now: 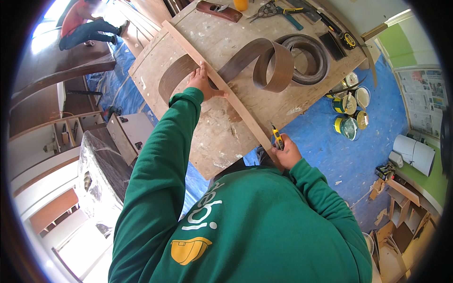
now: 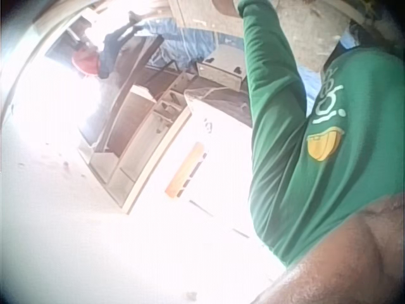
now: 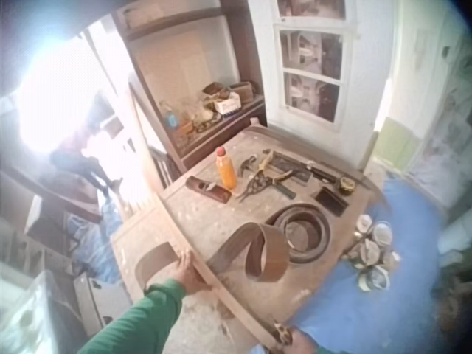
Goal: The person measures and marks a flexible edge banding strip on a workbench, then uses a utility knife to cut a segment. The person carries the cut piece to a wooden cabinet and fits it along the curved top edge of a shelf opening.
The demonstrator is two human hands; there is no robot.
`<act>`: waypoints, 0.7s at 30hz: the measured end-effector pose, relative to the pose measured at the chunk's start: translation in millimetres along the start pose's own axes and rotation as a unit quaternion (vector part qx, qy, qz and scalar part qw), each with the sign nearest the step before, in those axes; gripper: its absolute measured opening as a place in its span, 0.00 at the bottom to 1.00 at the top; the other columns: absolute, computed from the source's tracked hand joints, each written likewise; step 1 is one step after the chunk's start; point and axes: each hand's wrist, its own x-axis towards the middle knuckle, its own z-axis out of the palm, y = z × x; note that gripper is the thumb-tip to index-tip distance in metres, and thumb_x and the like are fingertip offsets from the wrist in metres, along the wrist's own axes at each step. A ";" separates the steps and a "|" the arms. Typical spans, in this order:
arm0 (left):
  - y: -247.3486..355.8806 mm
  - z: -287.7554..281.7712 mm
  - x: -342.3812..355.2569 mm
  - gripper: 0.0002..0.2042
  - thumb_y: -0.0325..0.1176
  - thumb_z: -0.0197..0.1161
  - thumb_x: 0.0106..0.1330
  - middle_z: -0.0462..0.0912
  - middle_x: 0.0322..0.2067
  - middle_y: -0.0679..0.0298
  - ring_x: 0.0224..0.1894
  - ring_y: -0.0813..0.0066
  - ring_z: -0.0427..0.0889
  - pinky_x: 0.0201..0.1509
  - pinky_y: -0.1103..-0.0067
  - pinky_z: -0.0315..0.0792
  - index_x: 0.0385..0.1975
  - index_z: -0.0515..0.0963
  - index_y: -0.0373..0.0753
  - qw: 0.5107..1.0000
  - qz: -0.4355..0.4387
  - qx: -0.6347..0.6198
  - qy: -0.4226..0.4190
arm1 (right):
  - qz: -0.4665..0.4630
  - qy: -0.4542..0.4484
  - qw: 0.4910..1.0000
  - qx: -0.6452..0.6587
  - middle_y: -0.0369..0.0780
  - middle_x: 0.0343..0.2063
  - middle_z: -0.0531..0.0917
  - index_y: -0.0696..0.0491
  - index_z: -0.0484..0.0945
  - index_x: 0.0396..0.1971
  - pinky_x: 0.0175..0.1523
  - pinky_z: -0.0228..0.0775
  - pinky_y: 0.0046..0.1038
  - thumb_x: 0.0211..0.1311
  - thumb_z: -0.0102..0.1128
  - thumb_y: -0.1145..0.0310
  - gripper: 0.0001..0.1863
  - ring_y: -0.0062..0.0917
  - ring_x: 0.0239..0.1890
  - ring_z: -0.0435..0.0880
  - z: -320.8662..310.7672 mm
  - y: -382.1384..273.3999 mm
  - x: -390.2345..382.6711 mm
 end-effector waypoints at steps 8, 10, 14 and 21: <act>0.3 -0.1 0.1 0.77 0.65 0.83 0.38 0.48 0.76 0.46 0.79 0.43 0.43 0.82 0.64 0.48 0.77 0.32 0.32 1.000 -0.003 -0.005 -0.001 | 0.006 -0.007 1.000 -0.016 0.52 0.38 0.82 0.57 0.72 0.49 0.50 0.73 0.40 0.59 0.66 0.71 0.19 0.48 0.43 0.82 -2.3 -1.9 0.4; 0.7 -0.7 -0.6 0.76 0.64 0.83 0.38 0.48 0.76 0.46 0.79 0.43 0.43 0.82 0.64 0.48 0.77 0.32 0.33 1.000 -0.003 -0.009 -0.002 | 0.011 -0.003 1.000 -0.015 0.52 0.38 0.82 0.57 0.72 0.50 0.51 0.73 0.40 0.59 0.66 0.71 0.20 0.48 0.43 0.82 -1.2 -0.7 0.7; 0.8 -1.7 -1.6 0.76 0.63 0.83 0.38 0.47 0.77 0.46 0.79 0.43 0.43 0.82 0.64 0.48 0.77 0.32 0.33 1.000 -0.004 -0.017 -0.005 | 0.008 -0.010 1.000 -0.007 0.53 0.39 0.82 0.58 0.72 0.51 0.51 0.73 0.40 0.59 0.66 0.70 0.21 0.48 0.44 0.83 -1.1 2.3 1.7; 0.2 -0.3 -0.7 0.77 0.64 0.83 0.38 0.45 0.77 0.46 0.79 0.44 0.42 0.82 0.64 0.48 0.77 0.31 0.32 1.000 0.002 -0.012 0.004 | -0.002 -0.010 1.000 0.009 0.51 0.38 0.82 0.57 0.72 0.50 0.50 0.73 0.39 0.59 0.66 0.71 0.20 0.46 0.42 0.82 -1.1 3.6 1.6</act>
